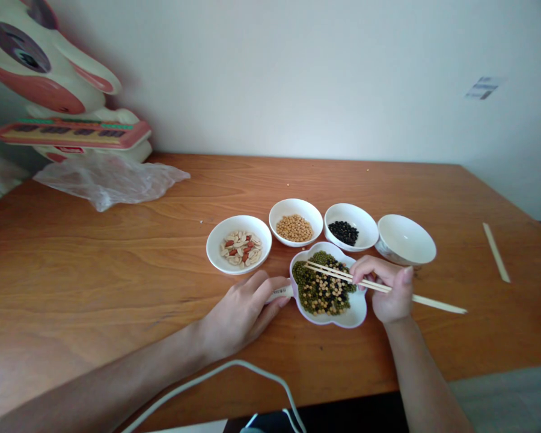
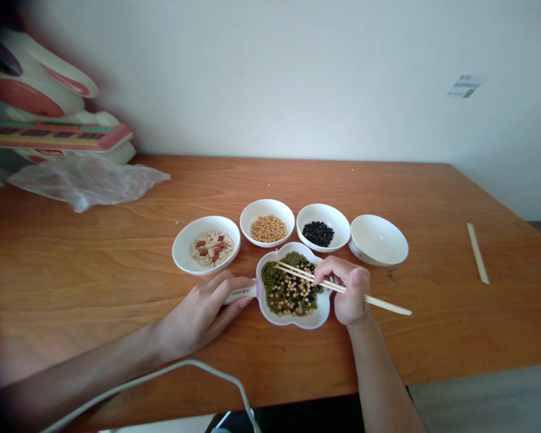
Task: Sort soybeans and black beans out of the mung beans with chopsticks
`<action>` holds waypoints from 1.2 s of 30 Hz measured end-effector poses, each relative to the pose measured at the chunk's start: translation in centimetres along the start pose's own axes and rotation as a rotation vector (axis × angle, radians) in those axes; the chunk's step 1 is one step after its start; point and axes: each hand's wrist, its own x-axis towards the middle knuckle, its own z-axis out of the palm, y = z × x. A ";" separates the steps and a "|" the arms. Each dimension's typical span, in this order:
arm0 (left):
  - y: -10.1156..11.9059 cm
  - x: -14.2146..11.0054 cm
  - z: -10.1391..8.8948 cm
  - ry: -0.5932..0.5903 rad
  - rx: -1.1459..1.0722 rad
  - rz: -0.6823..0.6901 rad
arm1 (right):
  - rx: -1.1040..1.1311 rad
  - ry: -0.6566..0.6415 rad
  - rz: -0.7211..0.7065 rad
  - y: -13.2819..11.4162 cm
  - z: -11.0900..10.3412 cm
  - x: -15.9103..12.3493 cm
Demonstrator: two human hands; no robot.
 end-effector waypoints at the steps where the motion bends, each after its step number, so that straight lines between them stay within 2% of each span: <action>1: 0.1 0.0 0.0 0.006 0.025 0.007 | -0.005 0.004 0.003 0.0 0.0 0.0; 7: 0.1 -0.4 -0.1 0.010 0.169 0.070 | -0.030 0.041 0.006 0.1 0.1 -0.3; 13: -0.5 -0.6 -0.2 -0.122 0.453 0.010 | -0.037 0.100 0.002 0.1 0.3 -0.3; 20: -1.3 0.1 -0.6 -0.083 0.136 0.076 | 0.002 0.170 -0.004 -0.1 0.6 -0.3; 27: -1.3 -0.2 -0.2 -0.068 0.168 0.067 | 0.065 0.277 -0.023 -0.6 0.4 0.1; 32: -1.3 -0.2 -0.4 -0.077 0.155 0.101 | 0.086 0.438 -0.099 -0.9 0.6 0.8; 36: -1.4 -0.3 -0.2 -0.090 0.168 0.090 | -0.043 0.517 -0.157 -0.4 1.7 1.3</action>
